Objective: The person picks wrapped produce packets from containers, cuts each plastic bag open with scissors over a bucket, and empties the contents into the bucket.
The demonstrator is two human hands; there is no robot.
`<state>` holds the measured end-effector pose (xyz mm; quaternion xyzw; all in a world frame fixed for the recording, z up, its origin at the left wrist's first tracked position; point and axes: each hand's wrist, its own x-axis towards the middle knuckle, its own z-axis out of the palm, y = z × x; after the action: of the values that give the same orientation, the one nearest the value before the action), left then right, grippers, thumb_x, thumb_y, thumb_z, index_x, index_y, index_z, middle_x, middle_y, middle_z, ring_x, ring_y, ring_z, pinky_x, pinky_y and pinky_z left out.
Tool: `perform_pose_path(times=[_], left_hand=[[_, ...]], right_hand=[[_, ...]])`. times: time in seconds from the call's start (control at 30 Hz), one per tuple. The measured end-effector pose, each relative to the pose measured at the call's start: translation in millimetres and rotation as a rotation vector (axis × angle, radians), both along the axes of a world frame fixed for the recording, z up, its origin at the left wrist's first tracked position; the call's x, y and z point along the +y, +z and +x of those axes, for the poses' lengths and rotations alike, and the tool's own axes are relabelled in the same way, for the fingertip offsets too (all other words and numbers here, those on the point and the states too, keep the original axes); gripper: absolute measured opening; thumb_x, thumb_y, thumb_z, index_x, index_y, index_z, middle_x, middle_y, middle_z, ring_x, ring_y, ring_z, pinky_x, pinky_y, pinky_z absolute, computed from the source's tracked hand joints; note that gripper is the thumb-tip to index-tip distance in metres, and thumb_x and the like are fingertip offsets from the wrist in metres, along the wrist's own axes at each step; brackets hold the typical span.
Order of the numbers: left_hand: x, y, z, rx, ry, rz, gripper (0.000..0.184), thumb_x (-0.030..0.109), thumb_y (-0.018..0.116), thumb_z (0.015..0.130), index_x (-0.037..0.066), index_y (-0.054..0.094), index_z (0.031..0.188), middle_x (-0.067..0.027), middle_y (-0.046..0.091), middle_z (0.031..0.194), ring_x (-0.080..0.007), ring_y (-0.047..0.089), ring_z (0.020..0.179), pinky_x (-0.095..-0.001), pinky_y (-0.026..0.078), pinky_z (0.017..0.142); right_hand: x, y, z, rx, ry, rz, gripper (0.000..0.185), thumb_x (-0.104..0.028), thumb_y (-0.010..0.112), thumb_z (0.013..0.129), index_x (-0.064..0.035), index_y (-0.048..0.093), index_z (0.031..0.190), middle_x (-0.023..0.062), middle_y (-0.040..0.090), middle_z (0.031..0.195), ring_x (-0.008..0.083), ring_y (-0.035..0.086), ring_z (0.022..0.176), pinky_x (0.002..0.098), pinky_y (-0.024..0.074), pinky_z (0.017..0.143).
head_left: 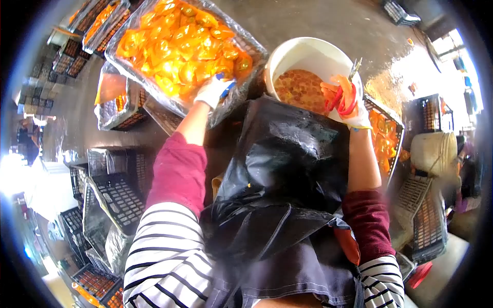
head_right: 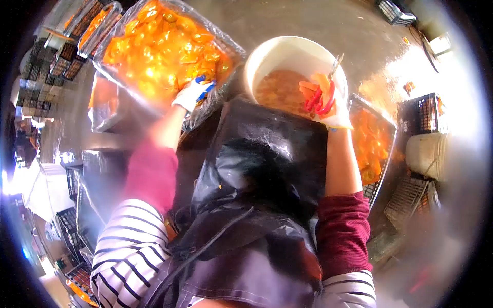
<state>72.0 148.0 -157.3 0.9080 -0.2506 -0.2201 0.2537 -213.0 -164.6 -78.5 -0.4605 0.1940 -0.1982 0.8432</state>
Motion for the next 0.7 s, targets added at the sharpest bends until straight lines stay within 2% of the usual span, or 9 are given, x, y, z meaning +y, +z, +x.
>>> perform_pose_path(times=[0.17,0.3,0.33,0.37,0.43,0.5,0.57,0.63,0.7], left_hand=[[-28.5,39.1,-12.2,-0.013,-0.151,0.23,0.05,0.048,0.057,0.081,0.011,0.065,0.114,-0.0177,0.06,0.119,-0.0331,0.055,0.113,-0.0405,0.043,0.095],[-9.8,-25.2,11.8,0.434,0.048,-0.505,0.036,0.027,0.069,0.08,0.009,0.066,0.112,-0.0101,0.065,0.115,-0.0227,0.06,0.106,-0.0322,0.046,0.091],[-5.1,-37.8,19.0,0.241,0.026,-0.559,0.034,0.016,0.072,0.079,0.007,0.066,0.111,-0.007,0.065,0.113,-0.0169,0.061,0.102,-0.0274,0.046,0.089],[-0.5,-12.8,7.7,0.681,0.297,-0.896,0.036,0.013,0.068,0.082,0.004,0.063,0.117,-0.0076,0.064,0.115,-0.0172,0.06,0.105,-0.0268,0.045,0.093],[24.1,-12.6,7.6,-0.018,0.082,-0.606,0.041,0.01,0.064,0.084,0.005,0.057,0.124,-0.0064,0.062,0.12,-0.0185,0.058,0.11,-0.0258,0.042,0.096],[18.1,2.4,10.1,0.649,0.29,-1.243,0.041,0.013,0.058,0.088,0.008,0.052,0.128,-0.0055,0.058,0.126,-0.0233,0.054,0.117,-0.0313,0.042,0.1],[17.0,58.2,-20.9,0.997,0.407,-1.359,0.038,0.026,0.058,0.091,0.013,0.054,0.127,-0.0022,0.058,0.126,-0.0246,0.05,0.121,-0.0395,0.046,0.099],[11.4,-7.5,10.3,0.445,0.094,-1.292,0.039,0.018,0.059,0.09,0.008,0.053,0.128,-0.0066,0.057,0.127,-0.0246,0.051,0.12,-0.0381,0.043,0.1],[0.5,15.6,6.3,0.268,0.044,-1.063,0.038,0.012,0.058,0.09,0.006,0.054,0.127,-0.0096,0.057,0.126,-0.0222,0.053,0.117,-0.0318,0.041,0.101]], right_hand=[[6.2,3.3,7.4,-0.001,-0.044,0.026,0.035,-0.019,0.064,0.086,-0.0016,0.05,0.114,0.0154,0.059,0.1,0.0336,0.066,0.084,0.0403,0.0565,0.07],[8.3,7.7,4.0,0.031,-0.005,0.008,0.047,-0.026,0.066,0.085,-0.0016,0.049,0.121,0.0163,0.06,0.105,0.0343,0.064,0.094,0.0423,0.0543,0.078],[2.9,-2.1,0.8,-0.036,0.03,0.029,0.049,-0.028,0.067,0.085,-0.0017,0.048,0.123,0.0168,0.06,0.106,0.0343,0.064,0.096,0.0427,0.0534,0.08],[-2.1,-11.7,-4.4,-0.044,0.066,0.035,0.052,-0.03,0.066,0.086,-0.0019,0.047,0.125,0.0172,0.06,0.108,0.0344,0.063,0.098,0.043,0.0526,0.081],[-14.5,-29.8,-12.8,-0.008,0.143,0.028,0.055,-0.034,0.065,0.087,-0.0027,0.046,0.128,0.0181,0.059,0.113,0.0347,0.061,0.101,0.0432,0.0511,0.083],[-12.7,-28.7,-4.8,0.042,0.13,-0.024,0.055,-0.037,0.062,0.089,-0.0038,0.046,0.13,0.0186,0.058,0.117,0.0347,0.061,0.103,0.0416,0.0502,0.082],[-0.3,-23.7,-2.7,0.069,0.012,-0.091,0.054,-0.039,0.058,0.091,-0.0053,0.046,0.131,0.0188,0.058,0.12,0.0342,0.061,0.103,0.0384,0.0495,0.078],[-7.0,-26.5,-5.5,0.072,0.122,0.012,0.048,-0.04,0.052,0.093,-0.0066,0.049,0.127,0.0166,0.06,0.118,0.0324,0.061,0.1,0.0355,0.0499,0.071],[-12.7,-28.6,-11.1,-0.006,0.198,0.148,0.044,-0.038,0.05,0.094,-0.0066,0.051,0.125,0.0177,0.062,0.113,0.0312,0.063,0.097,0.0355,0.0507,0.07]])
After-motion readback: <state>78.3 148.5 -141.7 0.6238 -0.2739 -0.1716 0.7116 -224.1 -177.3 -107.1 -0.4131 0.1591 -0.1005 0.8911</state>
